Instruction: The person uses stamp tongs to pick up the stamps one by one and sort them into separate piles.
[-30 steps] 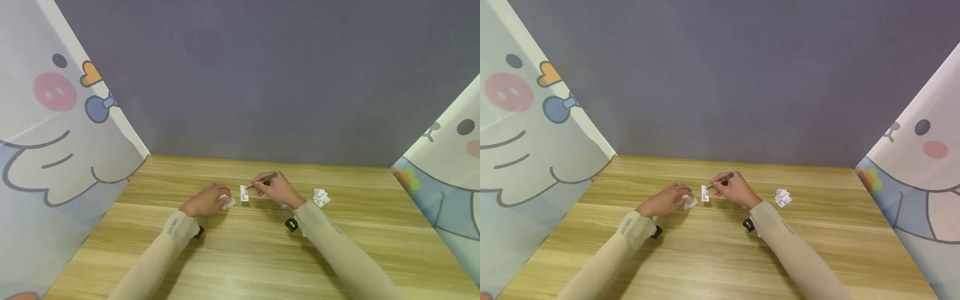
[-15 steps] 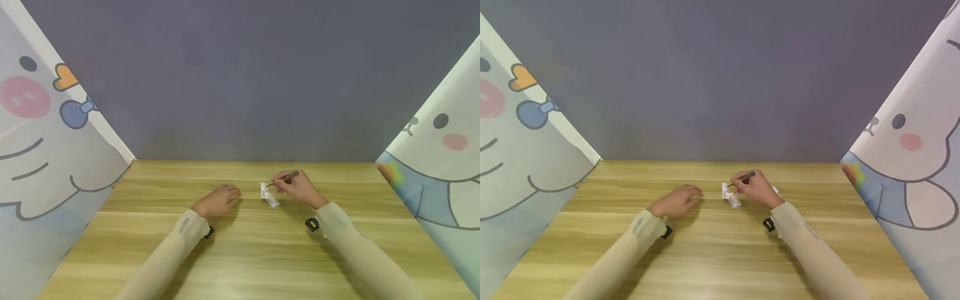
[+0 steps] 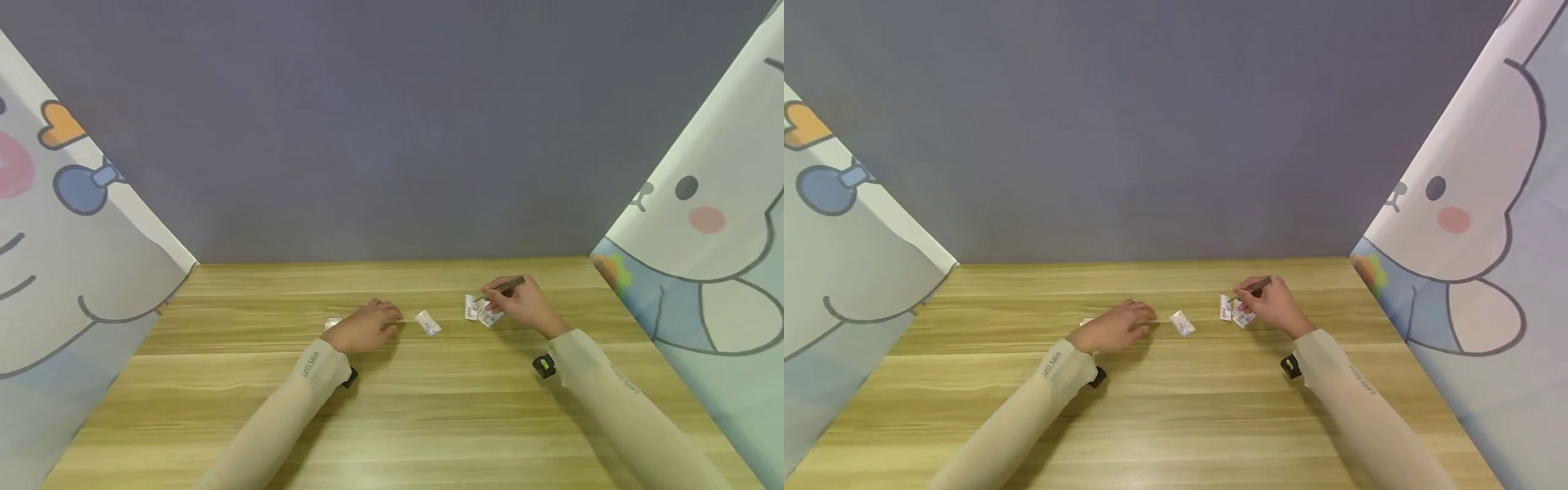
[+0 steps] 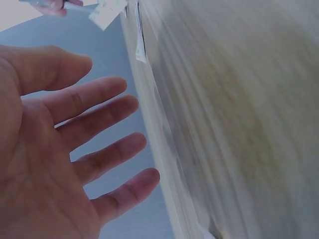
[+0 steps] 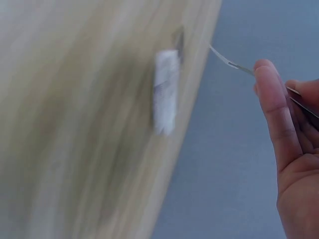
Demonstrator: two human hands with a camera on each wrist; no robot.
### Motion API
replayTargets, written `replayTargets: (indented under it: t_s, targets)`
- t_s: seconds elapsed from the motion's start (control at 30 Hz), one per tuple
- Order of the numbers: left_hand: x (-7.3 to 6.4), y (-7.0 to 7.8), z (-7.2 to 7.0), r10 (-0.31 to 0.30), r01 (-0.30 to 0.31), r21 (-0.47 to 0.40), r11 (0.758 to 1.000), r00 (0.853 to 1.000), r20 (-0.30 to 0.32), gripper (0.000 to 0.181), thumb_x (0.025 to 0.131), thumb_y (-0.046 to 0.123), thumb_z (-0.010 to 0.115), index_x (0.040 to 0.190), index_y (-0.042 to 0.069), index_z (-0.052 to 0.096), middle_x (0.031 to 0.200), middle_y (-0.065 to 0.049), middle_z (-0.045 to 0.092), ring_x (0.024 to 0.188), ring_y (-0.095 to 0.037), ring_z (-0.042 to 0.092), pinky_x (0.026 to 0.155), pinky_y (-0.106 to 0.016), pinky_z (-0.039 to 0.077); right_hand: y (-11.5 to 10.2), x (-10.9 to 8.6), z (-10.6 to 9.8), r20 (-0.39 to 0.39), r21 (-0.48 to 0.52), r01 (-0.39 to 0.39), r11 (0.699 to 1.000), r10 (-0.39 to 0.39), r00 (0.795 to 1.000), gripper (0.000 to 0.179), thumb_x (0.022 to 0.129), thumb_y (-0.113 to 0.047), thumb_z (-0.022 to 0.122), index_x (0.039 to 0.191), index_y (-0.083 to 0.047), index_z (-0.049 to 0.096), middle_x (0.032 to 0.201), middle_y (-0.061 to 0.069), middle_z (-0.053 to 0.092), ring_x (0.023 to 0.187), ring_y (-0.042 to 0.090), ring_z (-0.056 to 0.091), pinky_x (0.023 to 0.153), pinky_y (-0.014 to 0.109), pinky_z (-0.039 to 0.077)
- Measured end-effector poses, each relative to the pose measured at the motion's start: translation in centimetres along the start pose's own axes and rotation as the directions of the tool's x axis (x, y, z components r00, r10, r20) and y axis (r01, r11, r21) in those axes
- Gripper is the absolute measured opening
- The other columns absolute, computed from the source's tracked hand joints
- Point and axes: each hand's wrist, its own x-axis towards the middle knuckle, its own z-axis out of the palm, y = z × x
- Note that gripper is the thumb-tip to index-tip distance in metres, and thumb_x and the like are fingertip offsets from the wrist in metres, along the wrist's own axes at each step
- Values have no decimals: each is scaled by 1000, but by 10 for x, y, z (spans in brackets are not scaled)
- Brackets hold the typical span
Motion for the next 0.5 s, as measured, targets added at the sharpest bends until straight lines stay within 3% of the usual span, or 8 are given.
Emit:
replayTargets:
  t_s: [0.3,0.5]
  targets:
    - [-4,-5,-3,-18,18,-20,1000,1000,-1,36,100,22,47,134,10,53,137,-2,47,133,-28,33,110,-47,21,55,-2,-5,-52,-37,-90,995,88,995,17,91,-7,63,97,7,68,80,20,68,66,33,67,57,38,56]
    - [-3,-6,-4,-17,16,-31,999,1000,-7,36,100,22,48,134,10,53,137,-2,48,133,-31,32,108,-52,22,59,-1,-2,-162,-100,-126,987,109,981,20,92,-14,62,96,4,70,78,17,69,68,31,68,56,26,54]
